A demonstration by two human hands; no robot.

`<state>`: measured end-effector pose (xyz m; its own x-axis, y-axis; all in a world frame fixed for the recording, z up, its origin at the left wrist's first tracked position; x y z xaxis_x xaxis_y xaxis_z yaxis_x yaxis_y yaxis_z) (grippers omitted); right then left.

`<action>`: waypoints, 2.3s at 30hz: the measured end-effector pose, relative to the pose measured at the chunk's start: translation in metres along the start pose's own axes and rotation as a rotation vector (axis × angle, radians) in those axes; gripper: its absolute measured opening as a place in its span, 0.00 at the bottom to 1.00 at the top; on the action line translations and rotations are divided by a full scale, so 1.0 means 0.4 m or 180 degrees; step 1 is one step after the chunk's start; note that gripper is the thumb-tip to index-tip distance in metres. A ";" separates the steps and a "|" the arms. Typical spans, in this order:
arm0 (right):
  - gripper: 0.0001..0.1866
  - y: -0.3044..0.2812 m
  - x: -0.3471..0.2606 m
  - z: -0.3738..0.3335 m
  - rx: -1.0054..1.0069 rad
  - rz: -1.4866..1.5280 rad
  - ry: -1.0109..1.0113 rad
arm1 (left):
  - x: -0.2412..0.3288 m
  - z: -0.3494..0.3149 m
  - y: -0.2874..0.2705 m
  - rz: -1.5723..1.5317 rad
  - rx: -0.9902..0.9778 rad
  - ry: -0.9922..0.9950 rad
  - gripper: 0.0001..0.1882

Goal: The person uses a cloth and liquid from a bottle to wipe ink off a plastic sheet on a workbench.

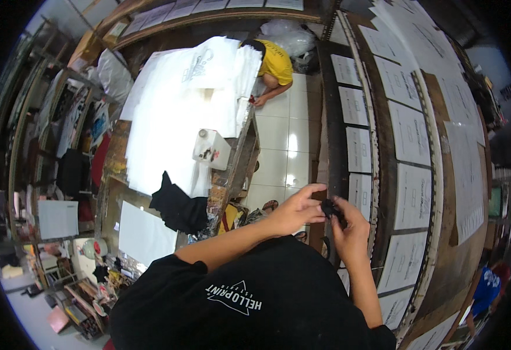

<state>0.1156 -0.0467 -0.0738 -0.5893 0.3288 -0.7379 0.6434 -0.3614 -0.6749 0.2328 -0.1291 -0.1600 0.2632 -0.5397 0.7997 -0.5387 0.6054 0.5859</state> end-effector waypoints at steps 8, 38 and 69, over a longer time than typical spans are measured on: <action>0.20 0.047 0.094 0.085 -0.0302 0.2189 0.1029 | 0.109 -0.257 -0.582 0.2866 0.3973 0.1813 0.46; 0.13 -0.610 0.074 -0.125 0.1388 0.3962 0.0090 | 0.349 0.142 0.450 0.3095 -0.1226 0.2751 0.46; 0.12 -0.663 0.050 -0.281 0.2368 0.0290 0.0140 | 0.327 0.131 0.750 0.4363 -0.2809 0.3068 0.41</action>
<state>-0.0121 0.1538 0.0903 -0.5195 0.2983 -0.8007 0.1793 -0.8781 -0.4435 0.0637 -0.0489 0.1135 0.5321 0.7856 0.3158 -0.3105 0.5280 -0.7904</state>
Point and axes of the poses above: each hand's wrist, its own z-axis towards the middle knuckle, its own y-axis out of the palm, x = y × z, the point moved 7 cm from there along z, towards the middle knuckle, and after that the axes turned 11 degrees about y, right-handed, at the moved point
